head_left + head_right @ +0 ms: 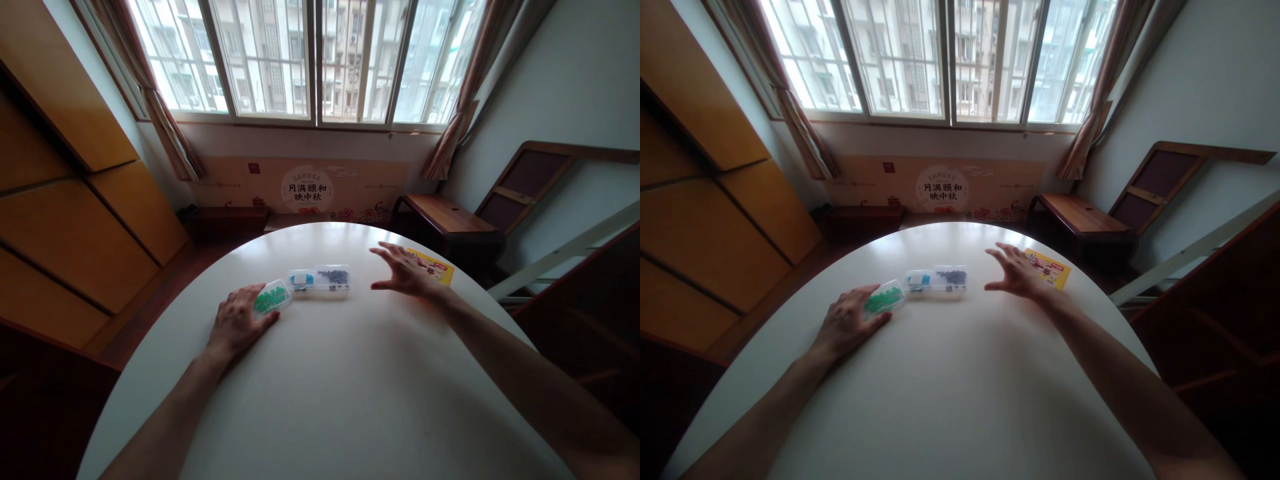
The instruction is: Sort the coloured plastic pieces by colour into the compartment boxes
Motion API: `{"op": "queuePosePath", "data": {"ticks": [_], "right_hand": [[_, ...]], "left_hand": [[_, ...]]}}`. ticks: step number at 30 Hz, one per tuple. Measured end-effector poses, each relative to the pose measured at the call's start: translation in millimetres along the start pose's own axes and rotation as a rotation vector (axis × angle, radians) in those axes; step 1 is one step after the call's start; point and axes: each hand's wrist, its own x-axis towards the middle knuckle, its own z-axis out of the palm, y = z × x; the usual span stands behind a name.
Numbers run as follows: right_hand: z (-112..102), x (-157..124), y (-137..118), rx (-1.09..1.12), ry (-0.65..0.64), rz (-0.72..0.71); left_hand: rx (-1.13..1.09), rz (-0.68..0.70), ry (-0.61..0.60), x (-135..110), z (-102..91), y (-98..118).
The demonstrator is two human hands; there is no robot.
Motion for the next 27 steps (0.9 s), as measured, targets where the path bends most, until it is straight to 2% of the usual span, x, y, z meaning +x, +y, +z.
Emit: {"op": "queuePosePath", "data": {"ticks": [3, 6, 8, 10, 14, 16, 18, 21, 23, 25, 27], "right_hand": [[31.9, 26.0, -45.9, 0.103, -0.093, -0.074], [58.2, 43.4, -74.0, 0.142, -0.168, -0.007], [64.8, 46.0, -82.3, 0.146, -0.177, 0.031], [60.6, 41.2, -83.2, 0.102, -0.139, 0.023], [27.0, 16.4, -61.5, 0.006, 0.068, 0.008], [6.0, 0.8, -38.6, -0.016, 0.196, 0.066], [-11.1, -15.2, -11.3, -0.079, 0.288, 0.197], [-23.8, -37.2, 26.3, -0.169, 0.258, 0.417], [-25.4, -47.4, 41.7, -0.199, 0.186, 0.483], [-25.0, -50.5, 45.6, -0.207, 0.146, 0.502], [-23.1, -44.2, 36.1, -0.202, 0.185, 0.489]], "left_hand": [[-0.009, -0.010, -0.013, -1.3, -1.5, -0.2], [-0.005, -0.012, 0.003, -2.7, -3.8, 0.0], [-0.011, -0.016, 0.004, -3.1, -4.5, 0.1], [-0.022, -0.021, 0.001, -2.9, -3.9, -0.2], [-0.047, -0.037, 0.008, -1.6, 0.0, -1.3], [-0.055, -0.042, 0.009, -0.9, 1.5, -1.4], [-0.062, -0.046, 0.011, -0.4, 1.8, -0.6], [-0.068, -0.041, 0.022, 0.1, 1.1, 0.9], [-0.067, -0.034, 0.027, 0.2, 0.8, 1.2], [-0.068, -0.029, 0.024, 0.4, 1.2, 0.6], [-0.067, -0.029, 0.018, 0.6, 2.1, -0.7]]}}
